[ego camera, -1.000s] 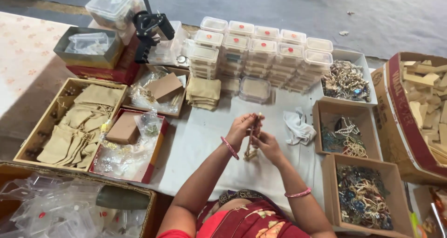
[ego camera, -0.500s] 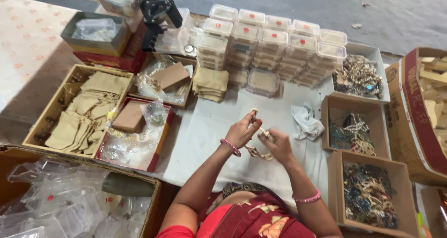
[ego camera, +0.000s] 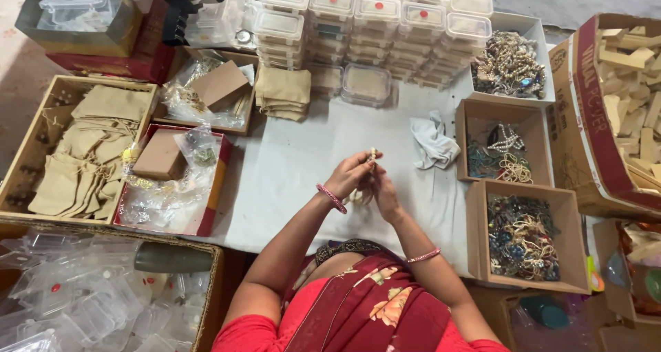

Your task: The person cleans a beaded necklace using a white cloth on a table. They wipe the necklace thoroughly, then place it into a small plastic bag. The person also handles a small cloth pouch and other jewelry items during the process.

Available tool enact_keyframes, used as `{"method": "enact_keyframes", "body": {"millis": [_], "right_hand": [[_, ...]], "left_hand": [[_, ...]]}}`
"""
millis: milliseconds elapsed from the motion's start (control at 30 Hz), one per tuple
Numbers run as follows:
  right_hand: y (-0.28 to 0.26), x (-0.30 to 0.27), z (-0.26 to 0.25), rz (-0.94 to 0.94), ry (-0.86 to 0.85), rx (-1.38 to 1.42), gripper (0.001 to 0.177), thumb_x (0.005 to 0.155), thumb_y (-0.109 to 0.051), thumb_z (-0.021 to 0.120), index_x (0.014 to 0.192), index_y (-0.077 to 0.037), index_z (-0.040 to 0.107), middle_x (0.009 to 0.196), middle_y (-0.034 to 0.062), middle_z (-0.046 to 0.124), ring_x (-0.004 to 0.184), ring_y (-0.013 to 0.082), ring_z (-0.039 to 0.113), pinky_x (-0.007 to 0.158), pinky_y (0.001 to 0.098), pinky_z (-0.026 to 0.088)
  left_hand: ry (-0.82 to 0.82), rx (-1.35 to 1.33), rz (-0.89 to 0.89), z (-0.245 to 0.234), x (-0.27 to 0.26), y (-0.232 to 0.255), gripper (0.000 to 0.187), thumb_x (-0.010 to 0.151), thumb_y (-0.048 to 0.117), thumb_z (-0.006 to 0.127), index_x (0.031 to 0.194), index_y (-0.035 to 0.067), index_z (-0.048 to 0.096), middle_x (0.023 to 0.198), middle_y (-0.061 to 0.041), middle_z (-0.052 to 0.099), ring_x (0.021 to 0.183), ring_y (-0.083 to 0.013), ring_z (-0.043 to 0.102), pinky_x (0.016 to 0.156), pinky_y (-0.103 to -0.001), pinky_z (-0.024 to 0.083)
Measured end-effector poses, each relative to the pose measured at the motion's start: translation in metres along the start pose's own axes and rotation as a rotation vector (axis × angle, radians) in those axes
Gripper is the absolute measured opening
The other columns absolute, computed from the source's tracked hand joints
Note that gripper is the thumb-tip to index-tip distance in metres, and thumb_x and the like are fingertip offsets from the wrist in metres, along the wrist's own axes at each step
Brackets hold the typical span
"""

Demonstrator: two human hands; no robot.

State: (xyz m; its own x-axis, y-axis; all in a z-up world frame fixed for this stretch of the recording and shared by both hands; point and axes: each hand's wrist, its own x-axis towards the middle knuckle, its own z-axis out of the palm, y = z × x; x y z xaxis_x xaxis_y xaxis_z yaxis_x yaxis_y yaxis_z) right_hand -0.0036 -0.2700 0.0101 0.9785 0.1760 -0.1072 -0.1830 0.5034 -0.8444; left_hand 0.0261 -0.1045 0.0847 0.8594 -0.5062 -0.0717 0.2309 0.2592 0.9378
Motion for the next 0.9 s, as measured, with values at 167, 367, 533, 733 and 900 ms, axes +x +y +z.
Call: {"method": "enact_keyframes", "body": {"millis": [167,367,533,733,900], "right_hand": [[-0.001,-0.01,0.002,0.164,-0.059,-0.259,0.034,0.101,-0.023,0.06,0.13,-0.005,0.06,0.101,0.0008,0.069,0.09,0.0093,0.065,0.079,0.0249,0.055],[-0.045,-0.015,0.007,0.251,-0.077,-0.541,0.02,0.09,-0.012,0.072,0.106,0.0,0.069,0.086,0.0026,0.07,0.074,0.0097,0.063,0.064,0.0254,0.052],[-0.085,-0.019,0.024,0.153,-0.23,-0.758,0.019,0.085,-0.007,0.071,0.102,0.0,0.069,0.083,0.0015,0.064,0.074,0.0081,0.057,0.064,0.0244,0.048],[-0.084,-0.01,0.016,-0.336,-0.145,-0.85,0.028,0.077,-0.001,0.066,0.105,0.002,0.065,0.1,0.007,0.064,0.087,0.0108,0.062,0.077,0.0243,0.053],[-0.051,-0.009,-0.01,0.048,-0.176,-0.218,0.035,0.082,-0.013,0.06,0.116,-0.005,0.063,0.102,0.0038,0.069,0.086,0.0111,0.068,0.073,0.0278,0.057]], "left_hand": [[0.171,0.395,0.061,0.001,-0.015,0.031,0.062,0.087,0.005,0.048,0.149,0.005,0.046,0.124,-0.007,0.069,0.097,-0.018,0.072,0.088,-0.033,0.057],[0.238,1.167,0.117,-0.006,-0.018,0.003,0.057,0.078,0.006,0.062,0.133,0.003,0.048,0.112,-0.017,0.069,0.103,-0.0358,0.068,0.085,-0.046,0.054],[0.164,1.288,0.011,0.007,-0.027,0.035,0.033,0.083,0.012,0.067,0.116,0.009,0.064,0.102,-0.011,0.074,0.095,-0.0339,0.071,0.079,-0.048,0.055],[-0.047,0.67,-0.197,0.004,-0.022,0.025,0.021,0.084,0.023,0.077,0.096,0.005,0.077,0.085,-0.005,0.081,0.081,-0.0139,0.076,0.076,-0.031,0.058],[-0.122,0.018,-0.139,-0.019,-0.001,-0.024,0.025,0.096,0.026,0.074,0.108,0.004,0.073,0.09,-0.004,0.077,0.081,-0.0095,0.07,0.074,-0.024,0.054]]}}
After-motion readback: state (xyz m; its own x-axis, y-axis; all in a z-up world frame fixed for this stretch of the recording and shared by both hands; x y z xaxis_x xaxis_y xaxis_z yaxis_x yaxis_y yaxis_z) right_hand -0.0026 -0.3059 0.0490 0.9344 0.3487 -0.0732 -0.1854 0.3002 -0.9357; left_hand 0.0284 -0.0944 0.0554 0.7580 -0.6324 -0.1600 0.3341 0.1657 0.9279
